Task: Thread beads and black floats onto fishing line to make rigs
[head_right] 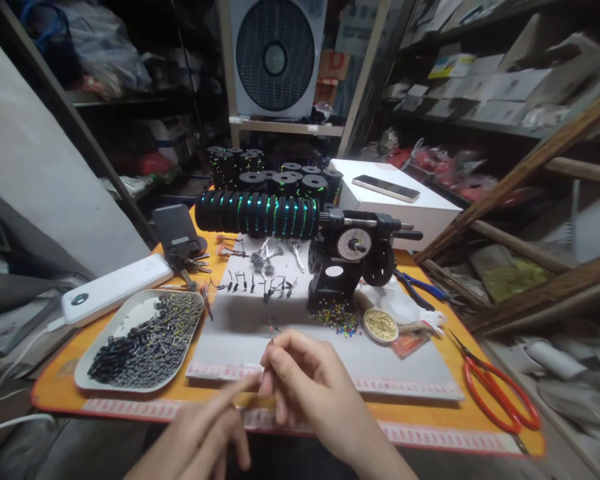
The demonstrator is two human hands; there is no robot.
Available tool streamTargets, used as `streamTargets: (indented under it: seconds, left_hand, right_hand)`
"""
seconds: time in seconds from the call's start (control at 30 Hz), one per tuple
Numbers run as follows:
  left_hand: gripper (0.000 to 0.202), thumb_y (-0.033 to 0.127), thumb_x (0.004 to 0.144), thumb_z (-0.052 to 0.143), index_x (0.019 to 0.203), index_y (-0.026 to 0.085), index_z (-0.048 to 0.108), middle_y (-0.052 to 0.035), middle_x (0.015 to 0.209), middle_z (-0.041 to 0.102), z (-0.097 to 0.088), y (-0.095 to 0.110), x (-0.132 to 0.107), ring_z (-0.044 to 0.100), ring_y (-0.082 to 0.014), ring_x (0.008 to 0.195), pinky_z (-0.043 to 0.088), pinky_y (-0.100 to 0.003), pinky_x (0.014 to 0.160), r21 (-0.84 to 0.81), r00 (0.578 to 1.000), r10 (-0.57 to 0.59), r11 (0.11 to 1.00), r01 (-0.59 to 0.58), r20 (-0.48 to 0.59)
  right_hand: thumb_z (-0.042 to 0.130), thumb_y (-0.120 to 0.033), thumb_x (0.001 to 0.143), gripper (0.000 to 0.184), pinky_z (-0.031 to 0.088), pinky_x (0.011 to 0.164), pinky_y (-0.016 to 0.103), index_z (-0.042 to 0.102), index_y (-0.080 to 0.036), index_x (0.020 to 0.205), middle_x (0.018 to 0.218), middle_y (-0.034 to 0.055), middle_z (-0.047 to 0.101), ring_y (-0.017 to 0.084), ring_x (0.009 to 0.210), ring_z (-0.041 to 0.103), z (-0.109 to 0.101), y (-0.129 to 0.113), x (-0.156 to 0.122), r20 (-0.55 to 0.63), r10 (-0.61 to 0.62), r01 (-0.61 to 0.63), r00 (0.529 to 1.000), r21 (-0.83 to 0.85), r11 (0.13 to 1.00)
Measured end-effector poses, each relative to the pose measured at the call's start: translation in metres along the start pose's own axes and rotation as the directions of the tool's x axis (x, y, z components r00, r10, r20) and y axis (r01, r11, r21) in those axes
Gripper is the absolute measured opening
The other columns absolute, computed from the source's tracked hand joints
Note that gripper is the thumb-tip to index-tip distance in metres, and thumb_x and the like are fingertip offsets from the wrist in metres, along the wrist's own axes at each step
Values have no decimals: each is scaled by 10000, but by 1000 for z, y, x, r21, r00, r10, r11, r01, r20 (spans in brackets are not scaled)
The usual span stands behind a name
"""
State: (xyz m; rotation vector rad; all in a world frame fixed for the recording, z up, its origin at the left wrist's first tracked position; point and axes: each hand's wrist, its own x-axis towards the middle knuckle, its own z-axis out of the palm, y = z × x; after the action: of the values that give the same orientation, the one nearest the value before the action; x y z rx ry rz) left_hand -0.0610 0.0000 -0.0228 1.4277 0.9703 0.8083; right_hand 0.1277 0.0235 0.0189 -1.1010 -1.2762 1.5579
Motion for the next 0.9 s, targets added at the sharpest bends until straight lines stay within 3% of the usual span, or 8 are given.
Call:
streamTargets:
  seconds: [0.13,0.2,0.37,0.43,0.53,0.67,0.77,0.9]
  left_hand:
    - [516,412,994,526,1470,218,467,42,615,620,-21,40,49,548,-106,392,432,-193,404,-42,971,79,995,-91,-226]
    - [538,392,987,538,1476,197,425,42,646,634,-23,55,80,564,-111,397,421,-203,397,-28,963,131,989,-142,-236]
    - [241,331,946,607,1065,154,718,30,573,594,-20,71,118,546,-137,450,426,-253,472,109,927,239,970,-217,-290]
    - [190,313,927,640,873,170,753,-11,654,629,-20,70,111,599,-174,617,448,-278,581,173,901,305,949,-262,-308]
    - [183,302,933,641,846,201,766,-52,881,645,-24,64,86,609,-206,839,457,-304,735,234,875,385,917,-324,-294]
    - [163,260,974,592,883,229,723,-72,1110,657,-31,50,55,550,-243,1166,365,-362,1040,174,900,427,896,-408,-89]
    - [199,350,1035,483,1002,252,652,-19,873,666,-28,39,36,632,-164,867,463,-287,840,-145,966,255,955,-258,-42]
    - [495,534,977,518,1382,250,532,64,590,511,-15,26,5,462,-95,490,406,-206,527,-405,1000,9,914,-16,-18]
  right_hand:
    - [541,-433,1005,307,459,621,227,643,-190,848,775,14,694,136,687,626,-5,-5,3,-70,-139,103,988,-382,919]
    - [524,-387,1015,273,465,681,258,649,-195,865,802,18,691,164,752,650,-6,-5,5,-75,-197,132,977,-513,848]
    - [497,-303,1019,212,463,700,313,649,-206,908,836,36,664,196,758,621,-9,0,8,-69,-339,187,938,-724,664]
    - [504,-262,1009,177,475,758,352,655,-201,940,893,60,670,230,838,614,-12,3,10,-64,-400,204,914,-780,592]
    - [543,-224,980,138,477,830,432,673,-184,1003,962,97,670,284,938,577,-18,9,15,-56,-478,215,876,-843,493]
    - [565,-211,967,191,496,837,481,672,-174,1122,1016,122,657,309,973,563,-22,17,17,-48,-566,220,823,-892,395]
    - [543,-185,978,262,508,861,482,628,-168,1225,1075,139,648,306,1025,578,-18,17,8,-37,-646,250,762,-904,347]
    - [529,-59,956,378,543,872,399,592,-180,1308,1122,137,688,257,1061,640,-1,11,-17,74,-803,386,591,-900,202]
